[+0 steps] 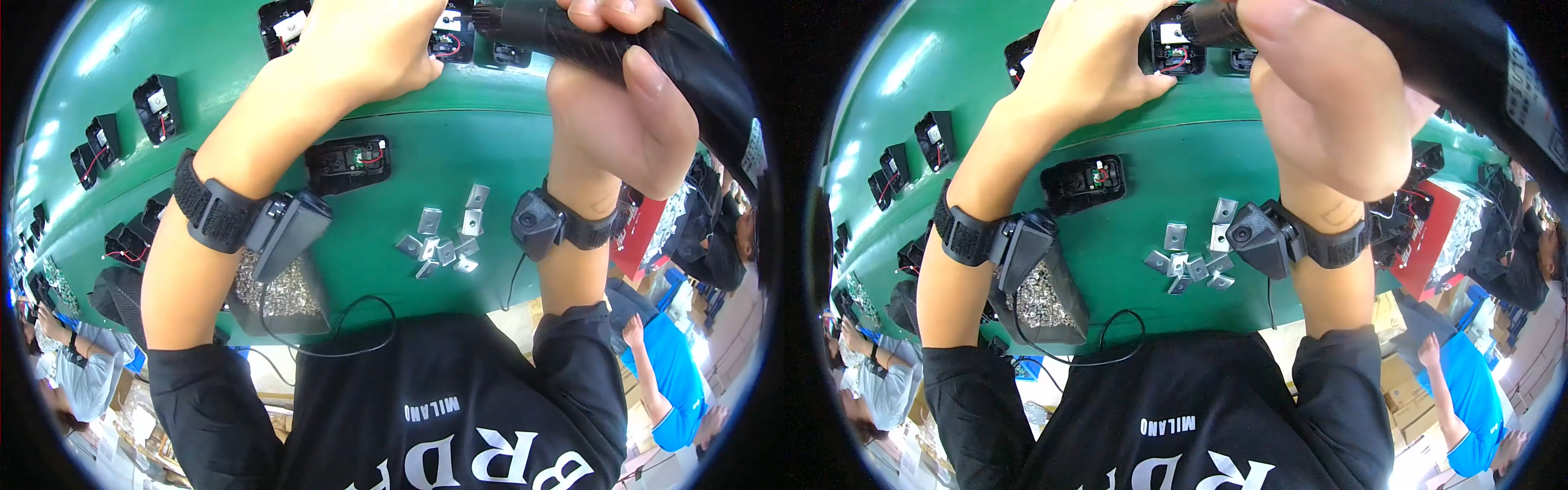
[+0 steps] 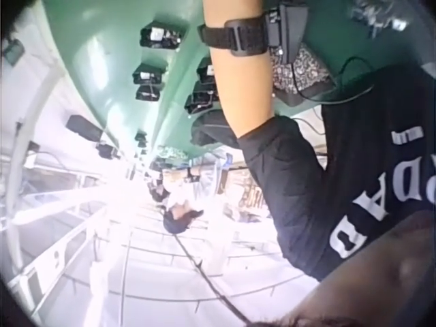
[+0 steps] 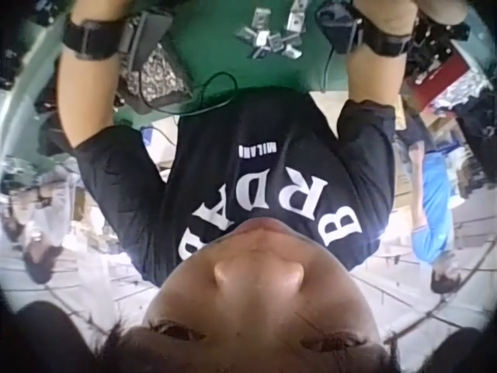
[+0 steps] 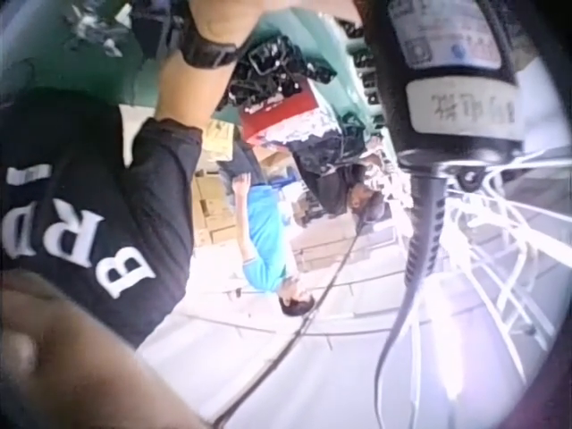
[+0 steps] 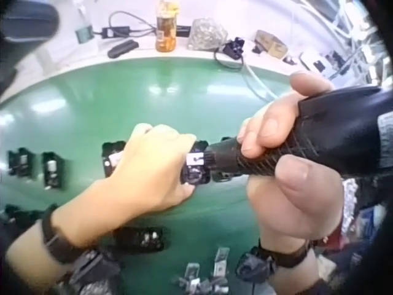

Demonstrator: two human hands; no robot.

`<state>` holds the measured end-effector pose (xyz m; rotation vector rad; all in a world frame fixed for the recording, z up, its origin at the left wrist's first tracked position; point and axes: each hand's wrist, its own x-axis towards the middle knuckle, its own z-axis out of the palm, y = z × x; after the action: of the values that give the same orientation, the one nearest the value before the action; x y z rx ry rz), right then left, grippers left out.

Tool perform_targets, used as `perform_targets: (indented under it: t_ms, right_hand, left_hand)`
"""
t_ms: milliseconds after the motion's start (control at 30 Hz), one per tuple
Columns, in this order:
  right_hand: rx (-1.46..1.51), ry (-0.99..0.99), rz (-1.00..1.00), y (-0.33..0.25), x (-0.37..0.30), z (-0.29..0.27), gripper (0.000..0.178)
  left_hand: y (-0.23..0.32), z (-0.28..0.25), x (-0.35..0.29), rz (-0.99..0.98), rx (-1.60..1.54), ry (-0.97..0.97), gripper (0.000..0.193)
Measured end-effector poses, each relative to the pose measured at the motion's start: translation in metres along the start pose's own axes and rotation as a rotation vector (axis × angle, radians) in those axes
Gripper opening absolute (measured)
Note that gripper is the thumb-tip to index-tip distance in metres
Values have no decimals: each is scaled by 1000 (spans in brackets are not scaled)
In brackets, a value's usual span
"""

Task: The person picks up a screw from a container, places it onto the tip of a power screwdriver, and drives it into a black plastic housing. This process is repeated several times, occasionally involving placing a metal bracket onto the housing before screwing.

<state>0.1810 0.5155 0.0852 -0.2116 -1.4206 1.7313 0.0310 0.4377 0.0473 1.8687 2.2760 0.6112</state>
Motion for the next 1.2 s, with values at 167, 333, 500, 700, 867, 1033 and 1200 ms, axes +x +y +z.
perform_targets:
  t_ms: [167, 333, 500, 700, 867, 1033, 1200]
  right_hand:
    - [-19, -5, -12, 1, 1, -2, 71]
    - [-17, 0, -27, 5, 1, 1, 73]
    - [9, -17, -27, 11, 3, -4, 73]
    - [3, -12, -52, 10, -1, -2, 72]
    - [-14, 14, -37, 11, -3, 1, 72]
    - [-35, 10, -67, 12, -2, -1, 72]
    - [4, -7, -37, 13, -2, 1, 72]
  left_hand:
    - [3, -5, 2, -30, 8, -45, 30]
    - [2, -5, 2, -41, 8, -44, 27]
    - [-1, -4, 2, -30, 4, -11, 25]
    - [-1, -6, 2, -49, -7, -31, 25]
    - [-3, -6, 0, -51, -8, -26, 27]
    - [-5, -4, 0, -33, 9, 7, 28]
    - [-5, -5, 0, -43, -4, 13, 27]
